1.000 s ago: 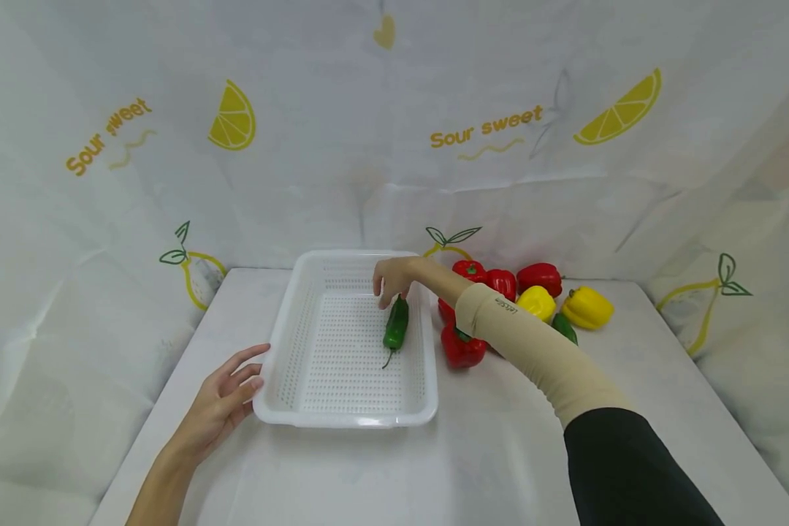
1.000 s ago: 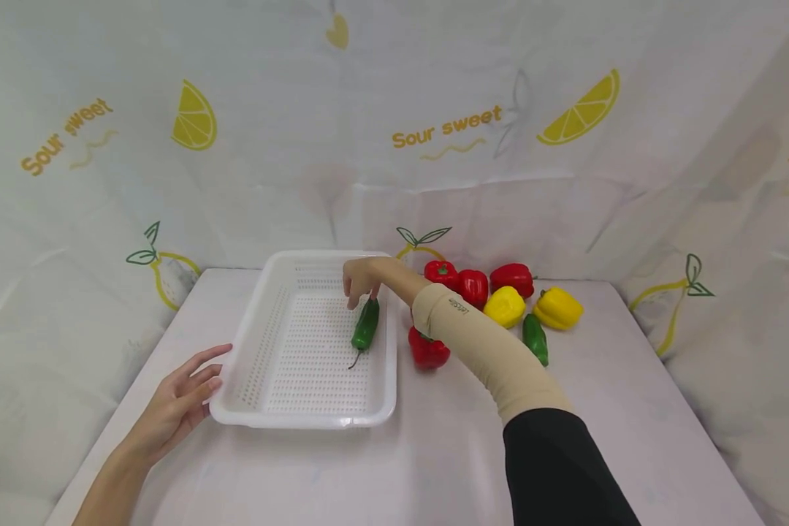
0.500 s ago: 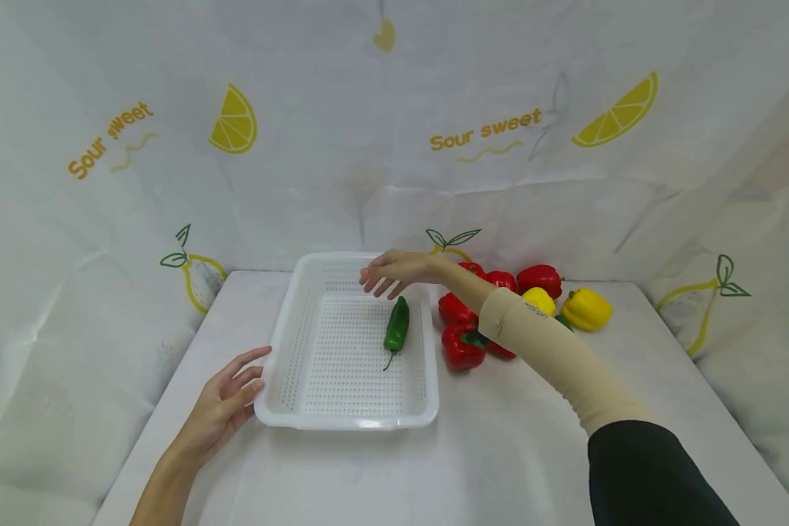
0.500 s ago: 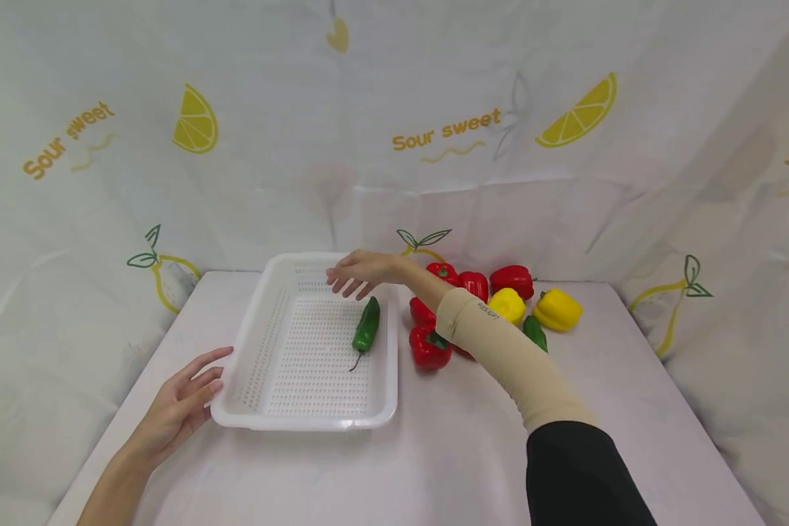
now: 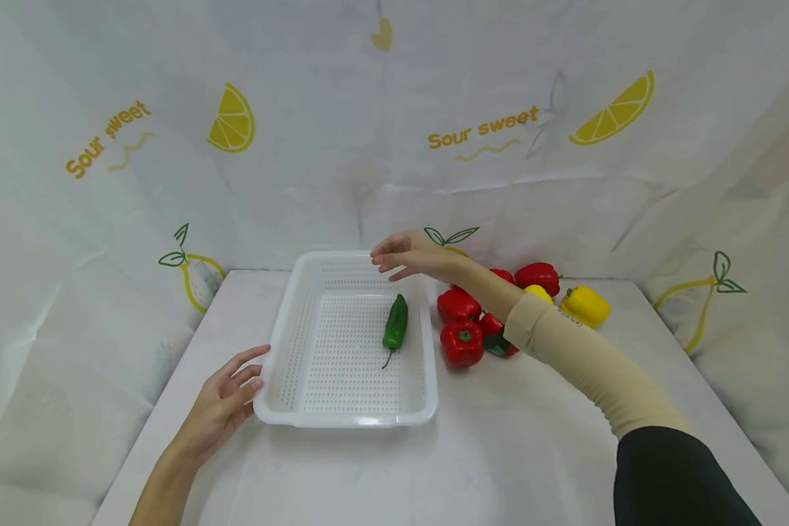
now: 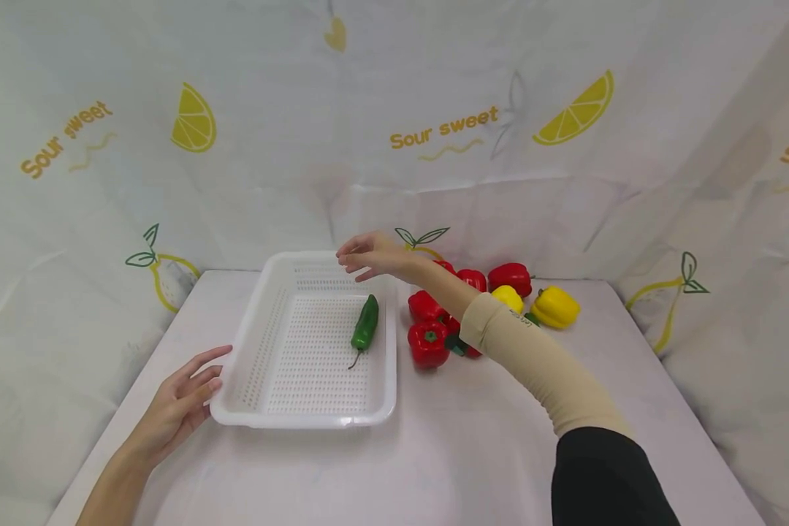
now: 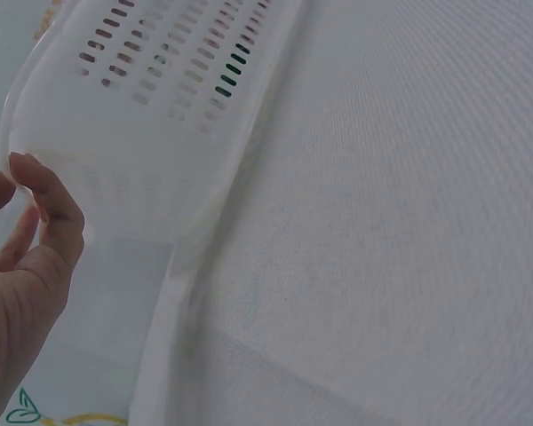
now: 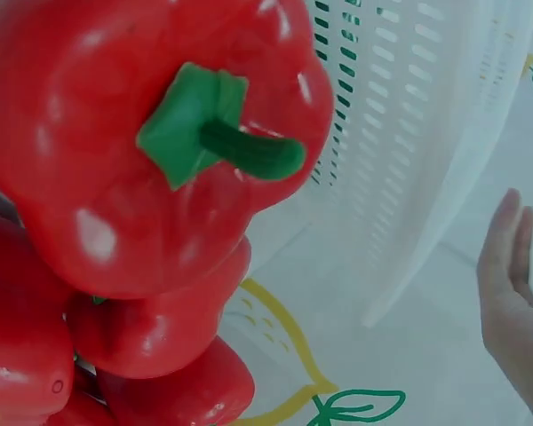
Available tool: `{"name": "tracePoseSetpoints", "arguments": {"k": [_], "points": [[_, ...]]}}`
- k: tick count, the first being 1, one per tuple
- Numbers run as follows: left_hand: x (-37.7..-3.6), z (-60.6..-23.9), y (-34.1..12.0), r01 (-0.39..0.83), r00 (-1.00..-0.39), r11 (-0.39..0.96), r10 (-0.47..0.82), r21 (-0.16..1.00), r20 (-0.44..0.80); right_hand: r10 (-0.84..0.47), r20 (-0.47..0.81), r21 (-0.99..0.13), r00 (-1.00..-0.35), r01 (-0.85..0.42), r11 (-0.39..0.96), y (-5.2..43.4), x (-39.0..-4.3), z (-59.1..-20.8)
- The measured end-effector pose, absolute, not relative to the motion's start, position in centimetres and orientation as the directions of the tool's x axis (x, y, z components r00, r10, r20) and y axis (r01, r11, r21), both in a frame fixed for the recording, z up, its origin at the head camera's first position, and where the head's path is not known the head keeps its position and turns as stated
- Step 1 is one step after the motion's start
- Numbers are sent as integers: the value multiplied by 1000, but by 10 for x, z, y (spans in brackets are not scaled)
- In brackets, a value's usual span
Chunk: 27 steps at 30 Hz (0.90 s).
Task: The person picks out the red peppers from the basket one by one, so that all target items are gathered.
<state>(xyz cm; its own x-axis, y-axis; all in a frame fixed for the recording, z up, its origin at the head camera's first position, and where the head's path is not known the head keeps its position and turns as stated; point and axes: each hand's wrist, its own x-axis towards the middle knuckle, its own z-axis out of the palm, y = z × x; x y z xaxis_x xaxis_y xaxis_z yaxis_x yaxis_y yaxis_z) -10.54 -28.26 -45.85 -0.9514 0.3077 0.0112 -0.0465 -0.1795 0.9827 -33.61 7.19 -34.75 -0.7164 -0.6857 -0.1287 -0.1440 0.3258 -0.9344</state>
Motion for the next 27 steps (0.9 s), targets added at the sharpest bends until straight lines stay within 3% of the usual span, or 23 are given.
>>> {"name": "tracePoseSetpoints", "arguments": {"k": [7,16,27], "points": [[-105,-458,-284,-61,-949,-195,315,979,4,-684,-230,-885,-692,-144,444,70,-339,-365],[-107,-460,-284,-52,-948,-194,318,980,13,-754,-362,-851,-548,-135,507,62,-340,-374],[-106,-460,-285,-69,-949,-192,317,979,-4,-786,-534,-741,-310,-276,612,45,-333,-388]]}}
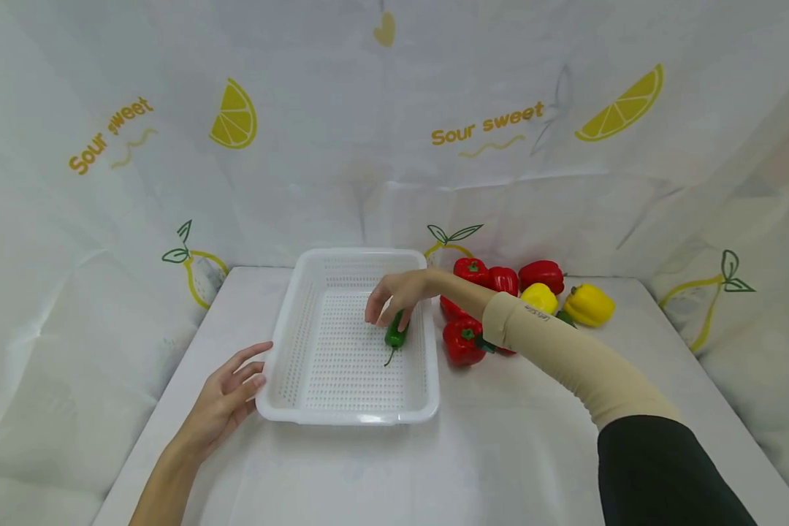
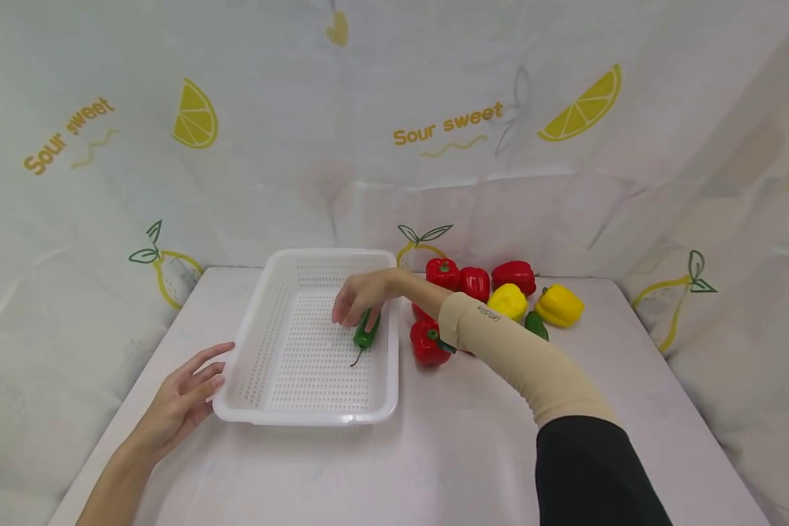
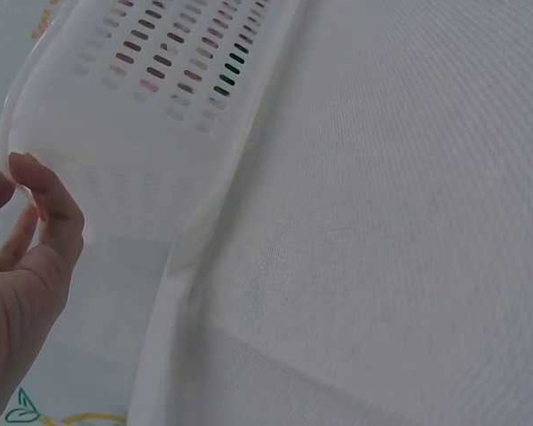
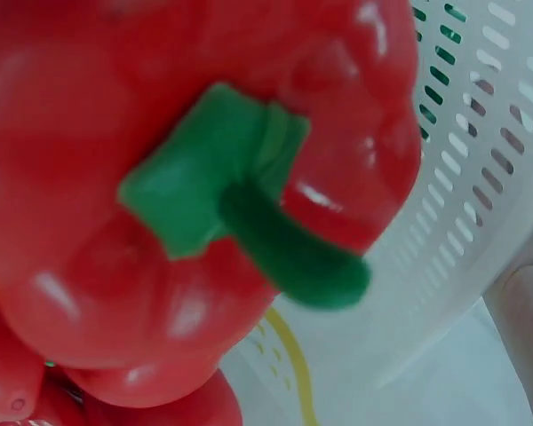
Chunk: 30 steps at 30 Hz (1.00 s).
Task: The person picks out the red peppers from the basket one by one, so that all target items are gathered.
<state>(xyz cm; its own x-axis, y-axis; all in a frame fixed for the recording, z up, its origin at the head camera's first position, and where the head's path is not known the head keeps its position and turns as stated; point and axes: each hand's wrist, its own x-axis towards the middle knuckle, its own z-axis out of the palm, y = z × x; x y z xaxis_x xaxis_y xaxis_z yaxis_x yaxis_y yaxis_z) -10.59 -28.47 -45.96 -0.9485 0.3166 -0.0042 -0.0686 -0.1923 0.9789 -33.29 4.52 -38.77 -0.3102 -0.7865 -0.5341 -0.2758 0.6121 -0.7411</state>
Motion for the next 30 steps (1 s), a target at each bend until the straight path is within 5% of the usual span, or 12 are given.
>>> {"name": "tracePoseSetpoints", "arguments": {"k": [7,16,21,27,30], "points": [[-106,-459,-284,-72,-951,-191,311,979,-9,-758,-614,-658,-219,-390,645,39,-327,-393],[-106,-458,-284,-65,-951,-198,308,978,0,-746,-624,-573,-234,-511,640,36,-325,-391],[-106,-457,-283,-73,-951,-201,309,977,-8,-762,-560,-591,-325,-487,642,38,-336,-391],[-106,-455,-283,-70,-948,-207,319,976,0,-694,-426,-653,-580,-335,680,39,-348,-384],[-106,-456,-283,-68,-948,-205,318,976,0,-641,-403,-642,-653,-297,707,39,-350,-380]]}}
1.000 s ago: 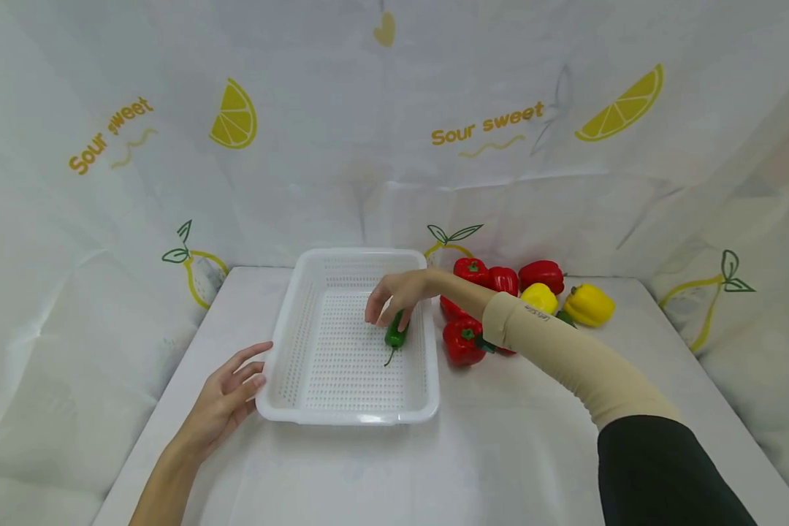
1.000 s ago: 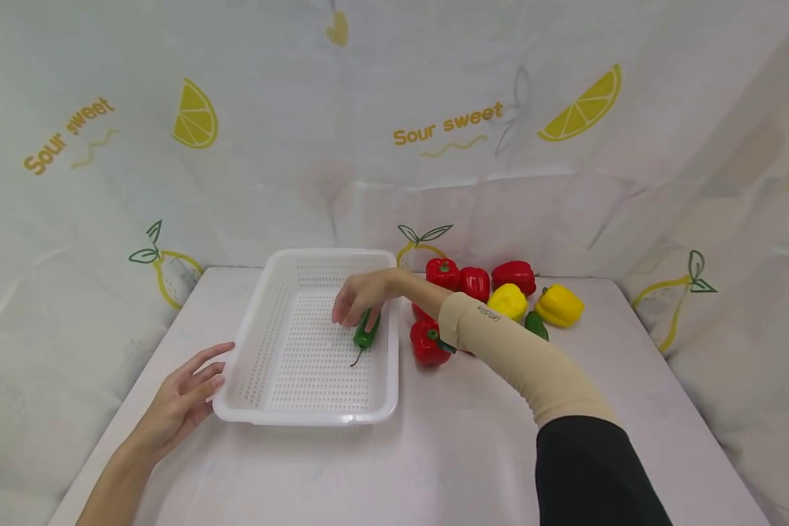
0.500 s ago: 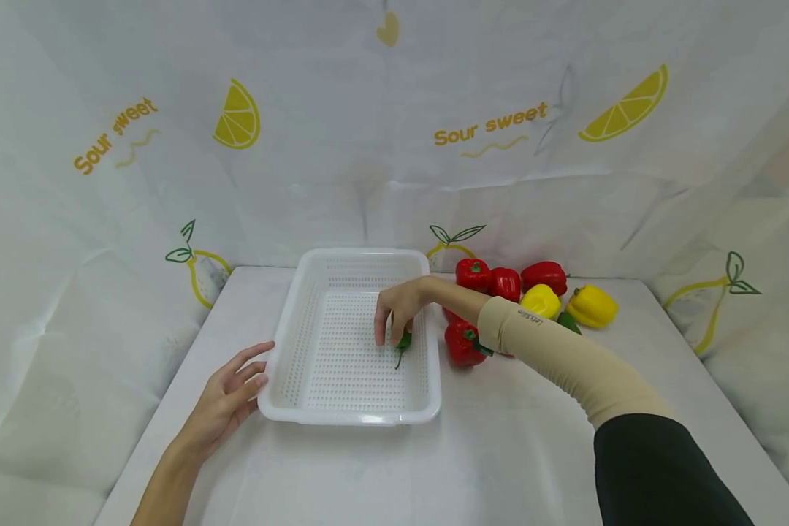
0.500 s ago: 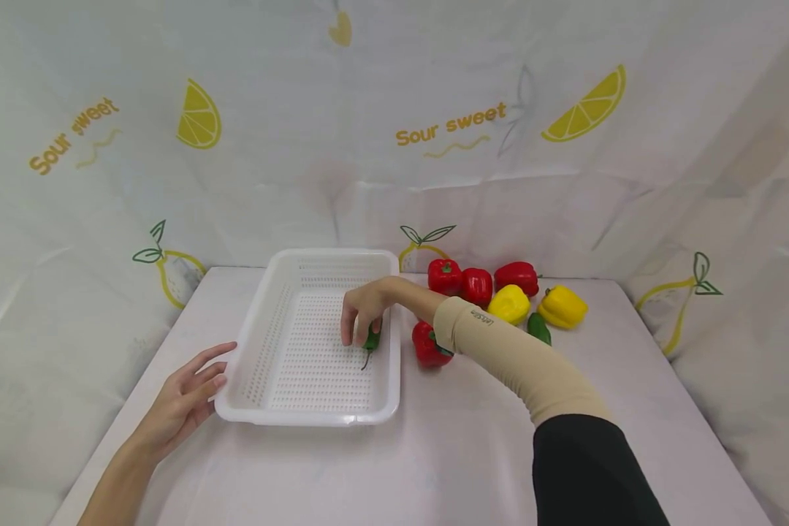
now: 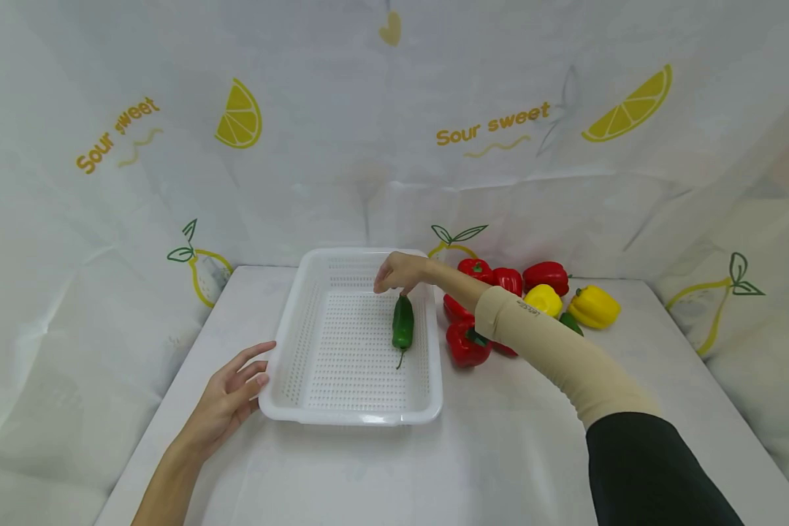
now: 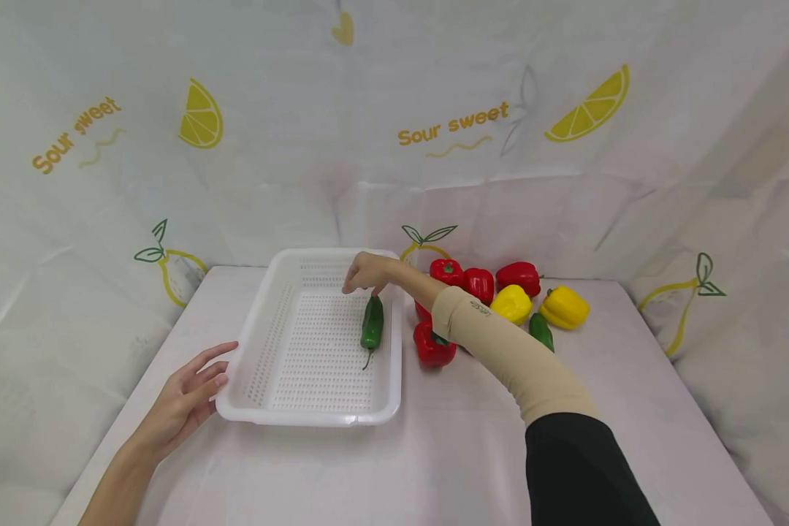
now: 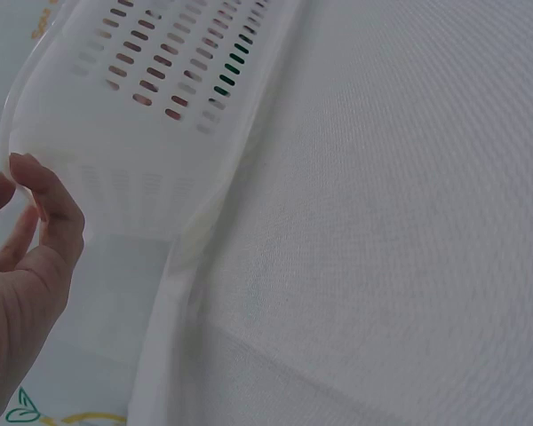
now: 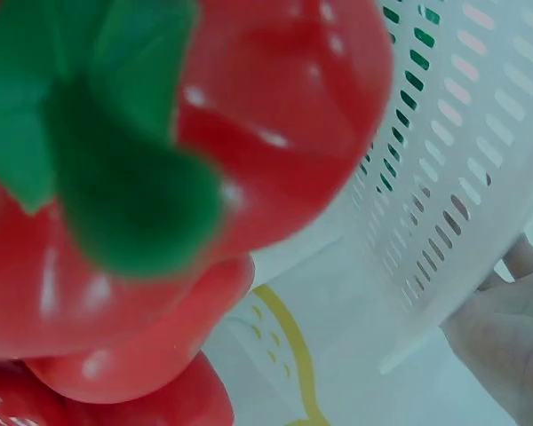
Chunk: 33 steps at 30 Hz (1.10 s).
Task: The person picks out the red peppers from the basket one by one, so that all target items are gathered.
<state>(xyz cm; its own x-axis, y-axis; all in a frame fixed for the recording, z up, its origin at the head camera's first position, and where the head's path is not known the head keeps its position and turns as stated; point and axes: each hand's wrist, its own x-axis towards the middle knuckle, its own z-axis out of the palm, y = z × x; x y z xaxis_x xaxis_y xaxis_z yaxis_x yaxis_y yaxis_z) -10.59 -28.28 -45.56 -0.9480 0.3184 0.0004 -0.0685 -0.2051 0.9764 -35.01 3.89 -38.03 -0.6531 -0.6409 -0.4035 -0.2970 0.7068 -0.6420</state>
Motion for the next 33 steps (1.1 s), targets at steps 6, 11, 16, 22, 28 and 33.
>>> {"name": "tracePoseSetpoints", "arguments": {"k": [6,11,16,22,28,33], "points": [[-107,-457,-283,-61,-949,-203,316,977,6,-601,-473,-627,-644,-233,743,37,-350,-379],[-106,-457,-282,-59,-948,-206,318,977,10,-603,-551,-694,-577,-85,715,37,-351,-382],[-105,-456,-283,-55,-949,-206,315,977,12,-622,-552,-710,-556,-77,700,38,-350,-386],[-105,-457,-283,-50,-950,-203,313,978,17,-641,-528,-700,-556,-143,700,37,-349,-391],[-104,-458,-283,-52,-948,-197,317,979,14,-671,-487,-752,-559,-122,647,37,-346,-392],[-105,-459,-284,-58,-950,-188,311,980,4,-695,-470,-793,-544,-85,604,38,-342,-389]]}}
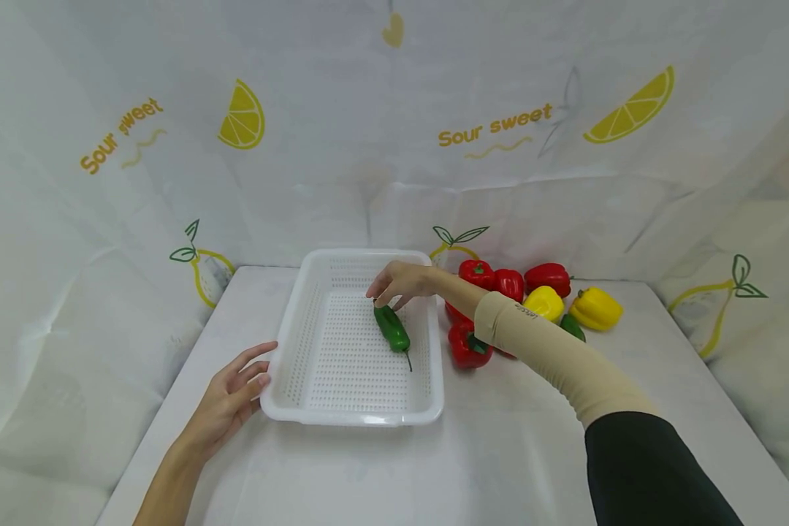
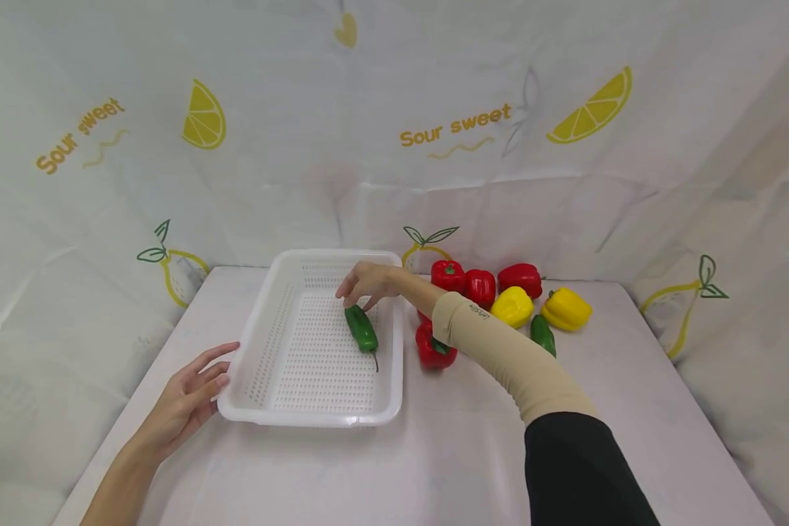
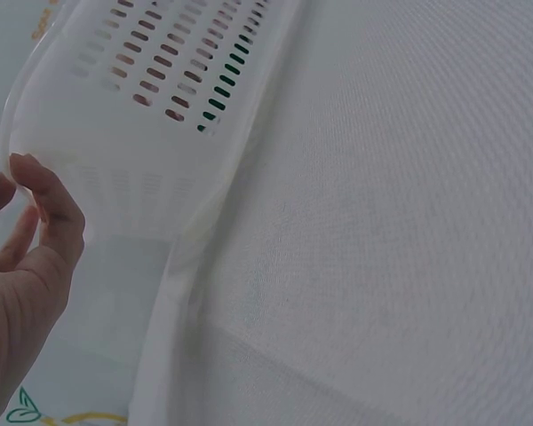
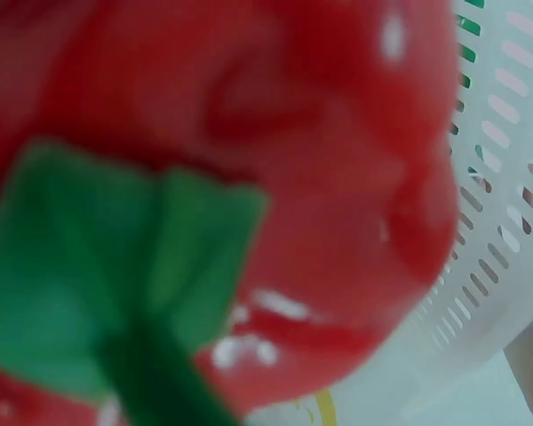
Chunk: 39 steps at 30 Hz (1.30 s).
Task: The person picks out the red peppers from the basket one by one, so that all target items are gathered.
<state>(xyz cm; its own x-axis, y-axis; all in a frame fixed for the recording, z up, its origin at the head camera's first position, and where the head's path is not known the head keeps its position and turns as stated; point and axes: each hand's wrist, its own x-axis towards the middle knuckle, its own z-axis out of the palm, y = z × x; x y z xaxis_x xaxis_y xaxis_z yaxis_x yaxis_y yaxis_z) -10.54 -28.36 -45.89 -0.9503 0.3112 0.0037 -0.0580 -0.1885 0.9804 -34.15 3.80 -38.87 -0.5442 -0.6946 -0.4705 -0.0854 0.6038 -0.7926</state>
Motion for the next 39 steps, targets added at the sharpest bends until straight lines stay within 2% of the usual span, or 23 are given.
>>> {"name": "tracePoseSetpoints", "arguments": {"k": [11,21,30,39], "points": [[-105,-459,-284,-53,-952,-178,305,983,4,-658,-495,-774,-568,-55,631,37,-344,-387],[-105,-460,-285,-51,-952,-177,306,983,6,-622,-579,-745,-527,32,666,31,-346,-402],[-106,-461,-286,-59,-951,-181,308,982,-1,-615,-652,-724,-444,121,679,27,-338,-402],[-106,-460,-283,-53,-952,-183,306,982,5,-670,-625,-749,-401,68,659,31,-327,-393]]}}
